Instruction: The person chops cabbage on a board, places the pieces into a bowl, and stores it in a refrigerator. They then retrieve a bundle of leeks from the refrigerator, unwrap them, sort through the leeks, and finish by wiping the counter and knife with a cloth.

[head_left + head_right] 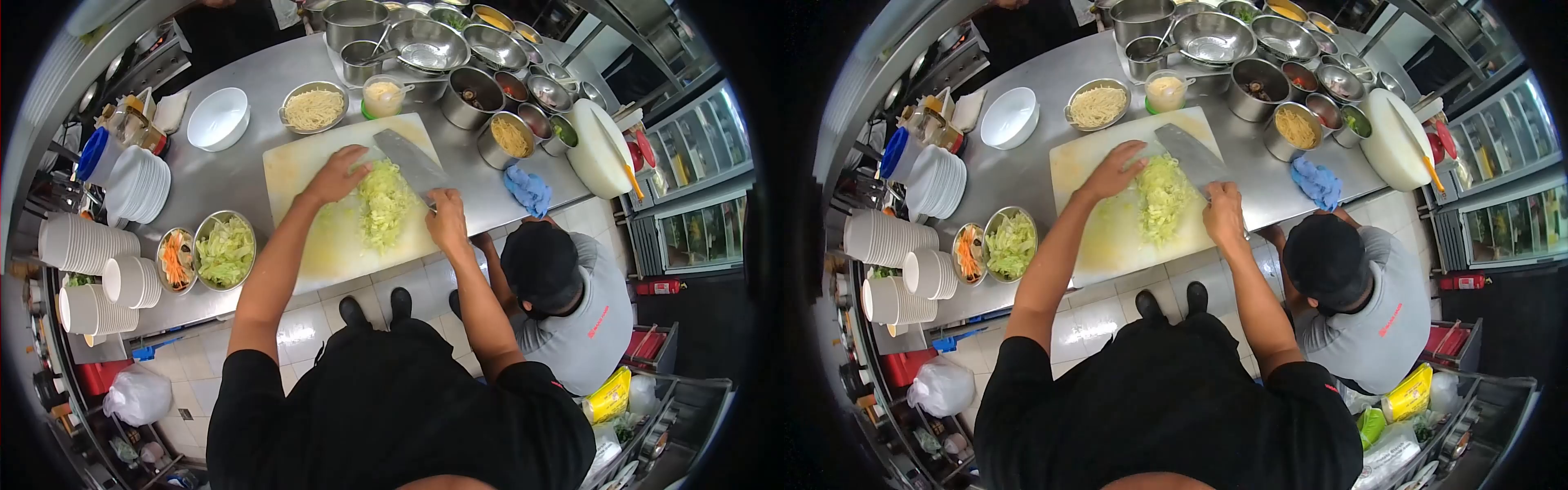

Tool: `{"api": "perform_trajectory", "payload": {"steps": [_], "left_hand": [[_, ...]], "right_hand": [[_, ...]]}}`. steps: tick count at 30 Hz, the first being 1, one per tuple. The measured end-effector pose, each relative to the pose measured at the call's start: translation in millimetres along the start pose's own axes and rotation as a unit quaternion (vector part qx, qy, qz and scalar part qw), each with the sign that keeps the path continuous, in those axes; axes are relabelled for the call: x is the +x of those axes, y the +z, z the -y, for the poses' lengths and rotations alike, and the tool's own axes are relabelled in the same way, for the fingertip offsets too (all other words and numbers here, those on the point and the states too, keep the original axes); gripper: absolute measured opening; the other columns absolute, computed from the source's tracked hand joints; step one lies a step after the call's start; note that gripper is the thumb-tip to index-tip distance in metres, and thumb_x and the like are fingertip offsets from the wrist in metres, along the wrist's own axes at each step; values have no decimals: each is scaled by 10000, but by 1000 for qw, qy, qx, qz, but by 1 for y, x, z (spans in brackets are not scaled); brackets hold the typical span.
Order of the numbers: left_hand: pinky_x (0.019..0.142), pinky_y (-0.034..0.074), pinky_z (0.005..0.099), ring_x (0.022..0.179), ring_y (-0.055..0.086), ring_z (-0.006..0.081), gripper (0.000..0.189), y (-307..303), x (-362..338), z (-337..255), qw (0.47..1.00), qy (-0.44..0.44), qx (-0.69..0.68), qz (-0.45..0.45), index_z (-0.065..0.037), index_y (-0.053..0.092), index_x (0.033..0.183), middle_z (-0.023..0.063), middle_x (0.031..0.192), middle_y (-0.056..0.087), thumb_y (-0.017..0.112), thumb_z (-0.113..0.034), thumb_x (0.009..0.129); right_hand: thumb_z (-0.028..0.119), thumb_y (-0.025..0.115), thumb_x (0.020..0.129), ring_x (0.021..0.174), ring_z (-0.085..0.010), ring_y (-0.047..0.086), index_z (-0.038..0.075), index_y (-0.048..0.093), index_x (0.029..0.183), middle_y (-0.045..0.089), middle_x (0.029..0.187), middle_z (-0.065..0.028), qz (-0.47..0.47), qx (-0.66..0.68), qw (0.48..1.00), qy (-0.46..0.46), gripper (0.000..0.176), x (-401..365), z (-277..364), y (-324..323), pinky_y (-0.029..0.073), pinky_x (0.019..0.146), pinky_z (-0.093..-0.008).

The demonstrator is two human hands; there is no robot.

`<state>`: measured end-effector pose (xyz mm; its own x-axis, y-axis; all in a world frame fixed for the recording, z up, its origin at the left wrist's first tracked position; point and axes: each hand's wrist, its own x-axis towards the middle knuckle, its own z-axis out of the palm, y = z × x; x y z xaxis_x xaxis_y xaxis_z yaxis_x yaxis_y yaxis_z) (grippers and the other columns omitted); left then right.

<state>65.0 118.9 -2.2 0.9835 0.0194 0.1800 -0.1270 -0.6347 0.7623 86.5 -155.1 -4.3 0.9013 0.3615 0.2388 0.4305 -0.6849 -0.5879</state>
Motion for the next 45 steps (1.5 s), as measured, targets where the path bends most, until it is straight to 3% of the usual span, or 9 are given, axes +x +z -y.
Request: {"api": "perform_trajectory", "payload": {"steps": [12,18,21,25,28,32,38,42,45], "left_hand": [[1003,373,374,1161,482,293,340,17,-37,-23,991,-19,103,81,-67,626,1131,122,1206,561,618,-295,879],[980,401,372,1118,532,311,322,-10,-35,-31,967,25,23,-252,2,581,1160,170,1159,588,580,-214,920],[920,437,339,1053,577,280,324,-24,-41,-22,927,-9,-68,-368,12,574,1172,169,1135,604,535,-222,952],[873,455,315,1004,600,241,339,-31,-57,7,901,-64,-103,-417,21,571,1177,164,1096,626,488,-240,978],[884,452,314,997,601,221,353,-29,-72,20,902,-95,-114,-405,21,573,1180,159,1078,638,466,-256,988],[898,446,304,998,599,209,366,-20,-81,31,913,-111,-137,-367,19,579,1173,142,1074,645,474,-279,987],[938,428,305,1068,579,215,398,-10,-66,42,941,-105,-169,-272,-2,568,1203,145,1152,612,473,-323,987],[1035,359,334,1218,486,259,487,-11,-61,34,968,-89,-174,-154,-13,506,1287,178,1295,518,443,-391,985],[1088,295,361,1286,408,295,540,-11,-55,36,992,-24,-101,-78,-21,460,1332,184,1350,469,435,-426,976]], "right_hand": [[-73,575,690,972,-363,567,-6,634,987,575,1009,-202,72,66,995,-2,311,34,-8,-5,475,837,-413],[9,579,737,979,-393,576,3,635,1094,570,1048,-220,81,10,996,-39,361,34,5,-24,479,854,-426],[50,566,764,1004,-387,578,-2,635,1116,563,1076,-231,168,-22,983,-66,362,28,23,-34,468,888,-415],[52,567,764,961,-382,587,18,647,1127,570,1081,-224,216,24,973,-75,373,4,45,-32,470,870,-403],[57,583,764,923,-367,594,73,658,1133,568,1043,-195,128,34,988,-78,377,5,46,-39,478,815,-390],[47,581,767,913,-357,597,84,660,1120,561,1036,-156,115,-36,992,-32,364,34,33,-40,482,807,-400],[73,594,794,917,-334,599,105,632,1145,555,1055,-114,77,-107,987,-91,355,46,3,-1,489,776,-428],[178,648,812,1011,-358,556,54,615,1153,566,1111,-137,44,-79,983,-161,364,31,6,-6,443,870,-456],[327,708,791,1166,-420,446,1,501,1288,478,1279,-245,-17,11,981,-191,630,-18,20,1,342,1013,-487]]}}
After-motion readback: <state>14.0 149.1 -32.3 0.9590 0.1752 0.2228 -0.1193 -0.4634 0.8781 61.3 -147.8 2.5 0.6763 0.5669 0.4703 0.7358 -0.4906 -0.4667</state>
